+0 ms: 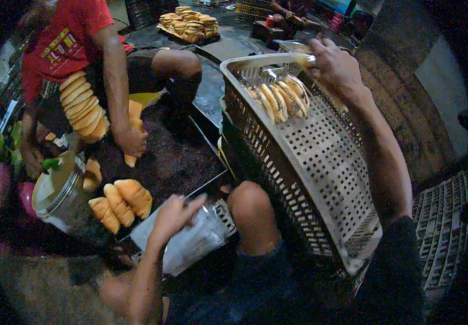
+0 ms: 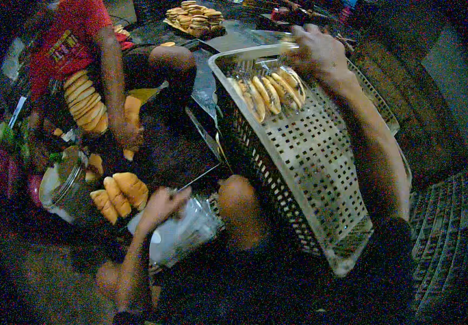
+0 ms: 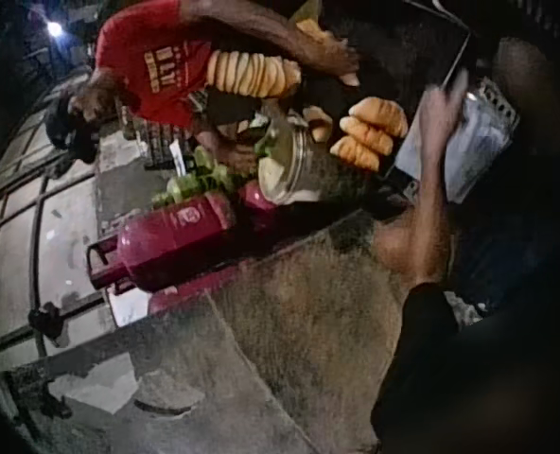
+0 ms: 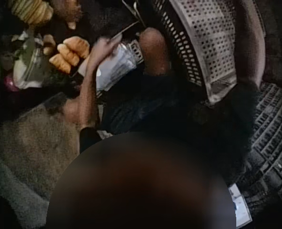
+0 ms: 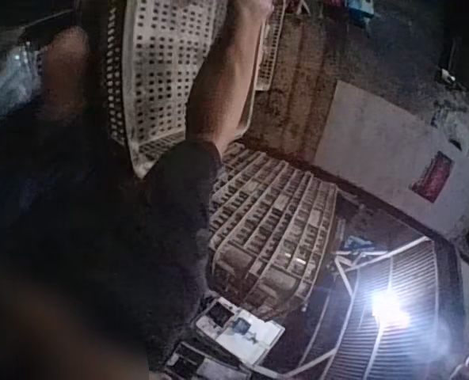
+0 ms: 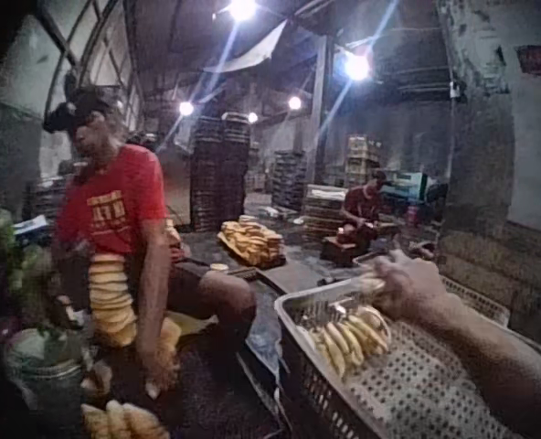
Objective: The person sits on the floor and repeatedly picks up sliced buns, places them into clear plastic bags, and arranges the filled bags in a white plastic basket. A coworker across the table spreads a yellow paste on buns and stacks them.
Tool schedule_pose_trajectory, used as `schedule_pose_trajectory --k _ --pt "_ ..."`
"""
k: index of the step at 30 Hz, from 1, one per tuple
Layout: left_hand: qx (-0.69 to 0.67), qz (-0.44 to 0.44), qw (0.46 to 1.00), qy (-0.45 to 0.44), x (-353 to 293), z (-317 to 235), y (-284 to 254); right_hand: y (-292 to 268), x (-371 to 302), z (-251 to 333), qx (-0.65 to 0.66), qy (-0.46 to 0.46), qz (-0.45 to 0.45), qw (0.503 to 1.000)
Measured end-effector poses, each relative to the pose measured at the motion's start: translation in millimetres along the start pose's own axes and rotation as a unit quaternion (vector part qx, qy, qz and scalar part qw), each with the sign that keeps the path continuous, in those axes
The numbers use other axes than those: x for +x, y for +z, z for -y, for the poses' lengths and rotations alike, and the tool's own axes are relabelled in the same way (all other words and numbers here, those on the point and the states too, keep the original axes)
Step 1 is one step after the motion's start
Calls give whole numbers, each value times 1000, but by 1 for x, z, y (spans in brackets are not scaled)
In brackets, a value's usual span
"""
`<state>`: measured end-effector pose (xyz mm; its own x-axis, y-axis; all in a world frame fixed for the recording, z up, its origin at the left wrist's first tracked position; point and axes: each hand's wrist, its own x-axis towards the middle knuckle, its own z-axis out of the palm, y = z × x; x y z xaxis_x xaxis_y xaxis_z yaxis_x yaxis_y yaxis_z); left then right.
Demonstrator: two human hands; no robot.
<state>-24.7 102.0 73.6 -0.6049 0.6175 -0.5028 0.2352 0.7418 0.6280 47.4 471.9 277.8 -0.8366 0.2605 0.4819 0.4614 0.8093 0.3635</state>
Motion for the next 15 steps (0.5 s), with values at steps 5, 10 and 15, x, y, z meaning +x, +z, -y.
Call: schedule_pose_trajectory --k 5,10,15 --pt "229 -19 973 -35 15 113 61 197 43 -114 157 138 212 955" --pt "30 76 995 -51 5 121 48 248 55 -120 423 249 288 822" --pt "-167 -98 981 21 -36 71 22 126 60 33 259 -24 43 965"
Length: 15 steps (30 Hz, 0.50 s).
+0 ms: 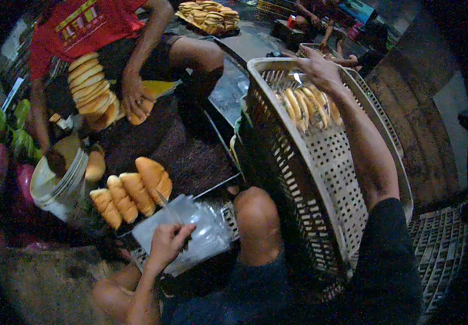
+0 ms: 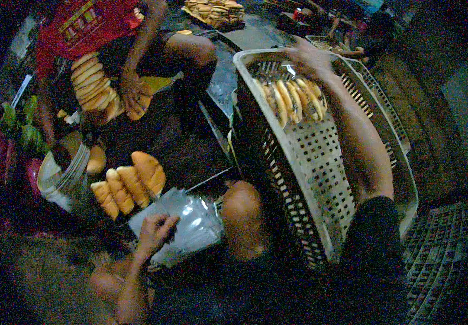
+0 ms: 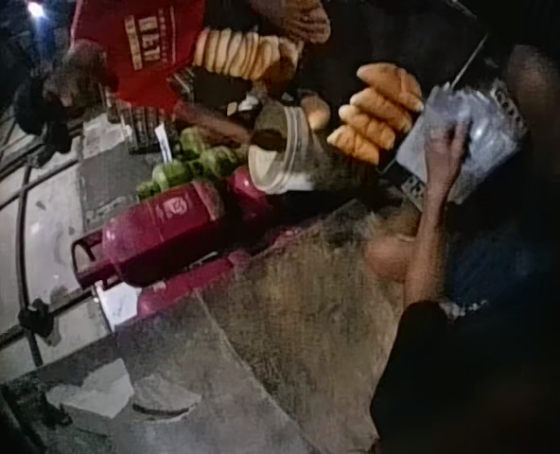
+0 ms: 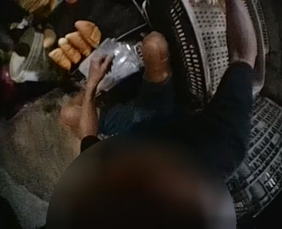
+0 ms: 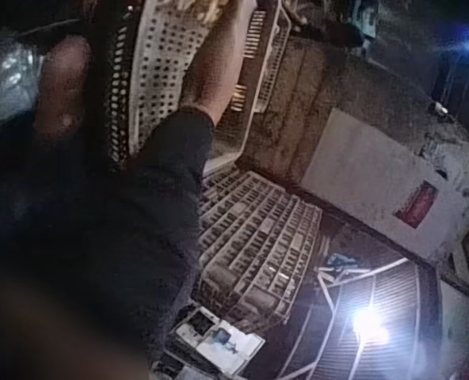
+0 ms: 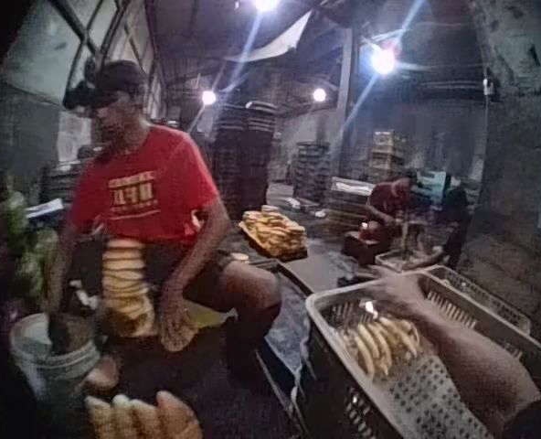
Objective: The person sits on the floor and repeatedly picks up sliced buns, places them into clear plastic bags, and arranges the filled bags in a white plastic basket. A coworker across the table spreads a yellow paste on buns and stacks them.
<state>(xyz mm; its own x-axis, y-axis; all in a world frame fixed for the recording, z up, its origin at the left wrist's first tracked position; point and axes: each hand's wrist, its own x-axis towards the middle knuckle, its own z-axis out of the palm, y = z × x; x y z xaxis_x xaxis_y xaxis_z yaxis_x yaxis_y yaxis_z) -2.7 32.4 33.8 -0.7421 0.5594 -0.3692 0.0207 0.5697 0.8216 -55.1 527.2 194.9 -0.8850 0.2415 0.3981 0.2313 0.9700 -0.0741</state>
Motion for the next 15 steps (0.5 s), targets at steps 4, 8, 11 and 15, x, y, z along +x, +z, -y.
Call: schedule_pose_trajectory --k 4,8,11,15 --pt "189 -327 882 282 -6 -16 -24 -7 -68 225 289 -389 217 847" --pt "-300 -64 950 -56 -17 -17 -57 -6 -136 332 461 -235 178 837" --pt "-662 -48 744 79 -34 -20 -64 -9 -174 344 647 -37 126 751" --pt "-573 -332 719 212 -39 -18 -85 5 -213 336 734 240 165 614"
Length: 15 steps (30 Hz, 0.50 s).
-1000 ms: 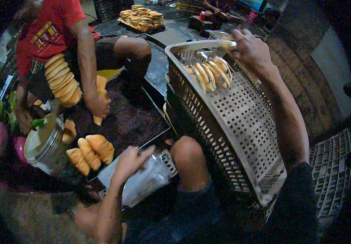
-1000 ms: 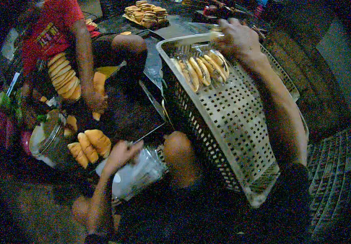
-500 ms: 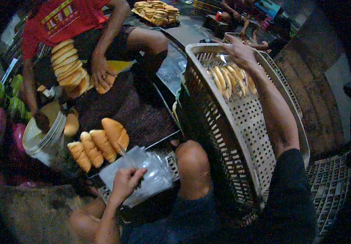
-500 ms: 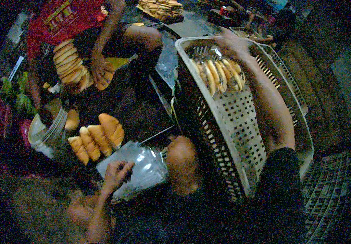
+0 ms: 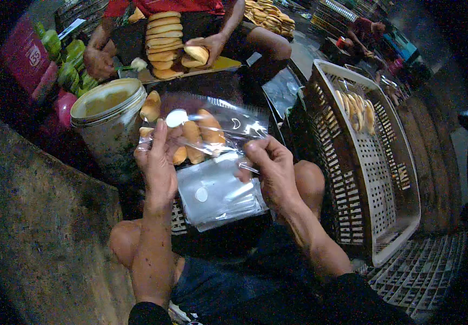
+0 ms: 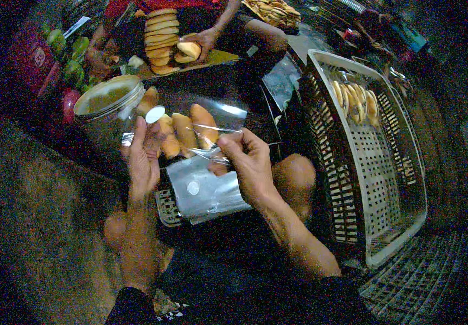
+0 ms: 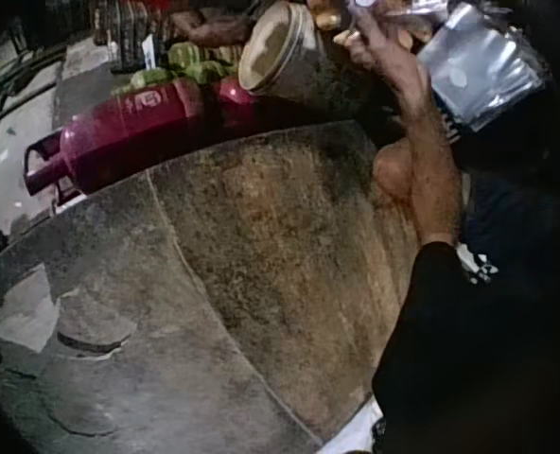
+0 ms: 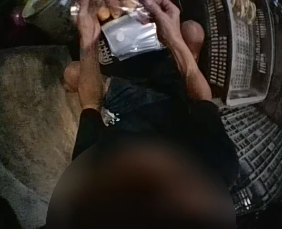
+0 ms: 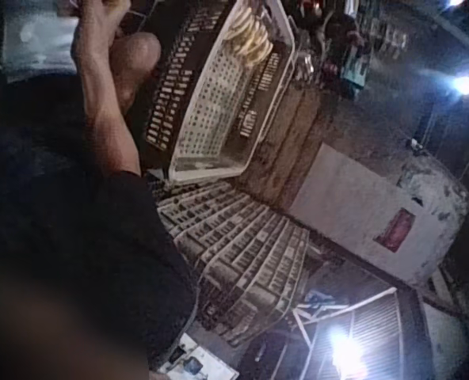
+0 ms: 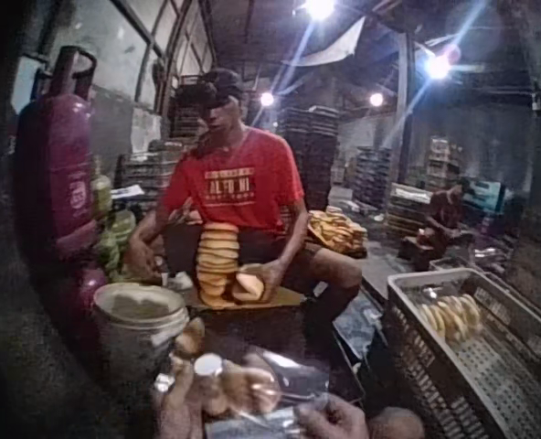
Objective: The person sits on the floor and repeatedly picks up sliced buns, places them into clear plastic bags, and arranges the filled bags in a white plastic basket. A coworker across the table spreads a yellow paste on buns and stacks them.
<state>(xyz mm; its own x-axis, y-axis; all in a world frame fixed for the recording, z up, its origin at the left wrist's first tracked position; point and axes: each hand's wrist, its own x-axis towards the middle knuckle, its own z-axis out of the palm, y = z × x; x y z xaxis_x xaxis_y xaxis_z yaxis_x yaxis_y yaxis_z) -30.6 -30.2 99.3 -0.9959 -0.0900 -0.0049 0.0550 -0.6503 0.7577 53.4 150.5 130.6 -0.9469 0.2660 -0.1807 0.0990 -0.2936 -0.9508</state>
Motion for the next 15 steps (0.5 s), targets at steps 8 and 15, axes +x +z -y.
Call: schedule_pose_trajectory --k 8,15 --pt "115 -203 951 200 50 -18 -35 -2 124 -147 -599 -360 -142 701" --pt "135 -52 983 116 57 2 -37 -62 147 -70 -403 -154 89 898"
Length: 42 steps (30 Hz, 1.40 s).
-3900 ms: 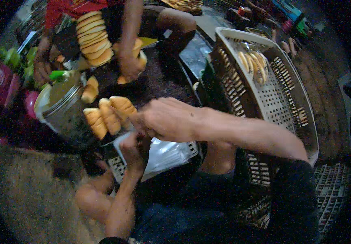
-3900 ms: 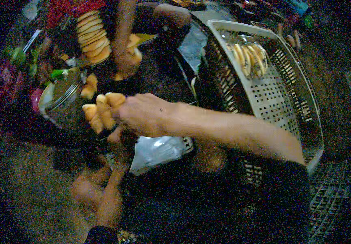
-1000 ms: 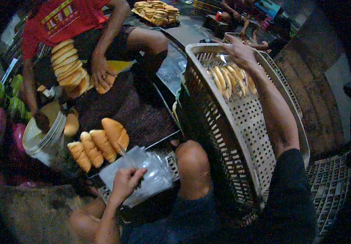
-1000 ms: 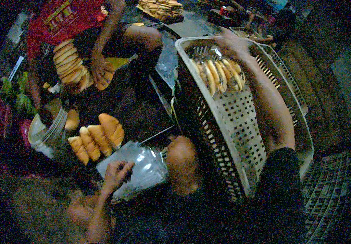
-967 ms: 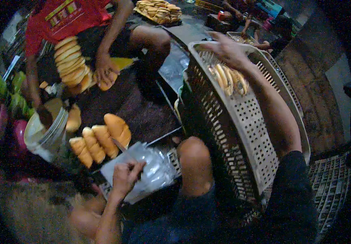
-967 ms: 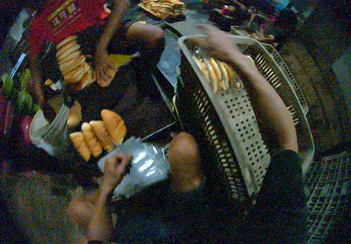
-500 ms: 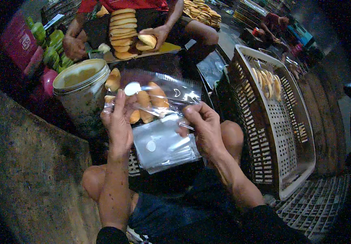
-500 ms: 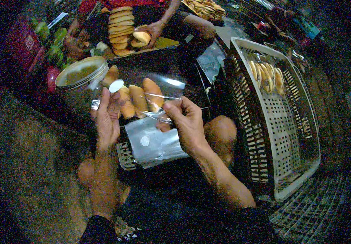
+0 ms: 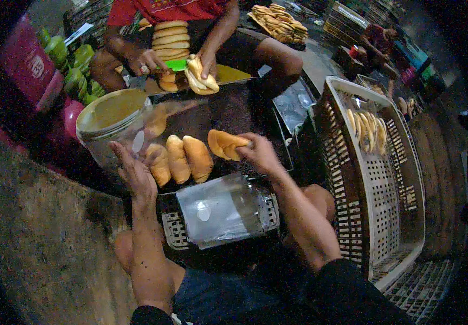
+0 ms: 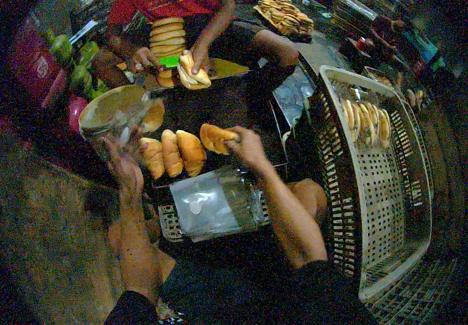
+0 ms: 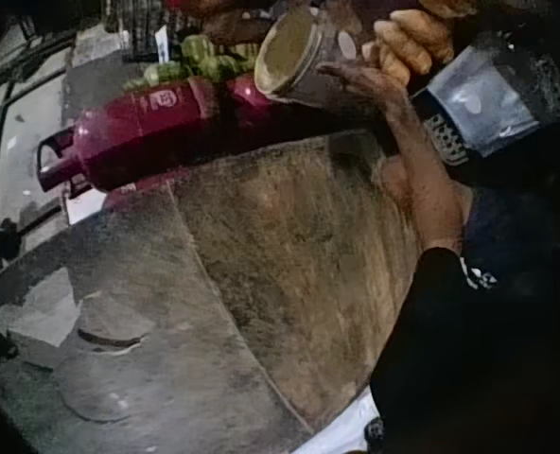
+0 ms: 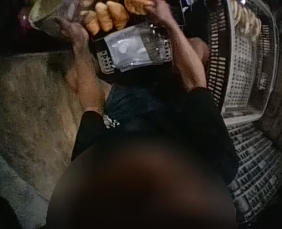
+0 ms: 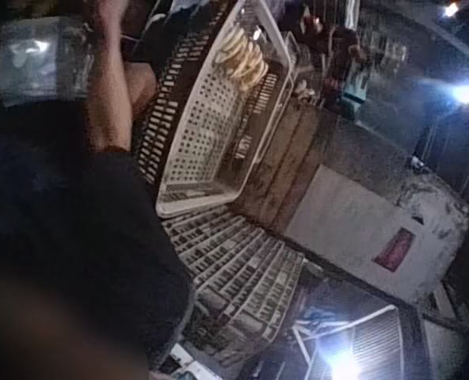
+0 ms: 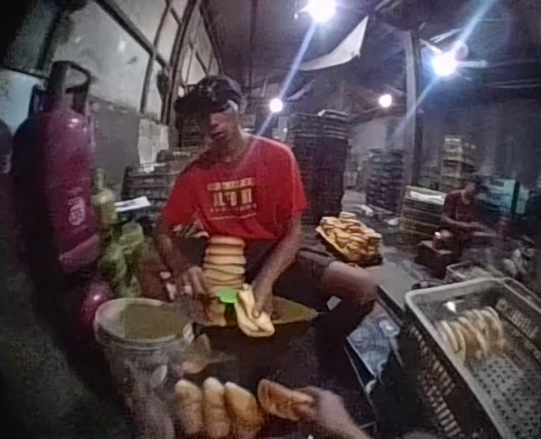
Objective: The person sits on the floor and repeatedly picks up sliced buns, places them into clear plastic bags, and arranges the filled bags in a white plastic basket. A coworker across the table spreads a yellow paste on buns and stacks them.
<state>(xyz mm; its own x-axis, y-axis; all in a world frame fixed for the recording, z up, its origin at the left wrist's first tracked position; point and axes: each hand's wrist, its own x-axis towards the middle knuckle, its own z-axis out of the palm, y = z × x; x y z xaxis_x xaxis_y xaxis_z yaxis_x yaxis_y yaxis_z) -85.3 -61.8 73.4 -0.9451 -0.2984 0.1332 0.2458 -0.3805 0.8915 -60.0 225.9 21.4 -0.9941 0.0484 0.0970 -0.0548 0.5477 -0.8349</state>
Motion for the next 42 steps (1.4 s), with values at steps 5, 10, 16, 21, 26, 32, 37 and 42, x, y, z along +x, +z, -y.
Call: schedule_pose_trajectory --k 5,10,16,21,26,32,37,42 --pt "67 -4 997 34 9 26 -1 -139 -76 73 218 108 -80 967" --pt "38 87 995 21 0 20 4 -136 -82 108 323 36 4 946" --pt "-101 171 975 -103 -51 11 30 -55 -47 121 219 22 32 975" --pt "-250 74 952 -161 -44 8 13 -5 -48 157 -48 -319 -139 936" --pt "-212 49 961 -171 -47 -4 13 3 -45 193 -238 -348 -175 890" --pt "226 442 836 -235 -67 34 58 -167 -39 163 -286 -172 -141 932" --pt "657 529 533 -66 -118 104 45 -393 -66 70 -556 221 -234 767" --pt "581 577 528 -226 -112 121 27 -385 -22 46 -354 10 -351 867"
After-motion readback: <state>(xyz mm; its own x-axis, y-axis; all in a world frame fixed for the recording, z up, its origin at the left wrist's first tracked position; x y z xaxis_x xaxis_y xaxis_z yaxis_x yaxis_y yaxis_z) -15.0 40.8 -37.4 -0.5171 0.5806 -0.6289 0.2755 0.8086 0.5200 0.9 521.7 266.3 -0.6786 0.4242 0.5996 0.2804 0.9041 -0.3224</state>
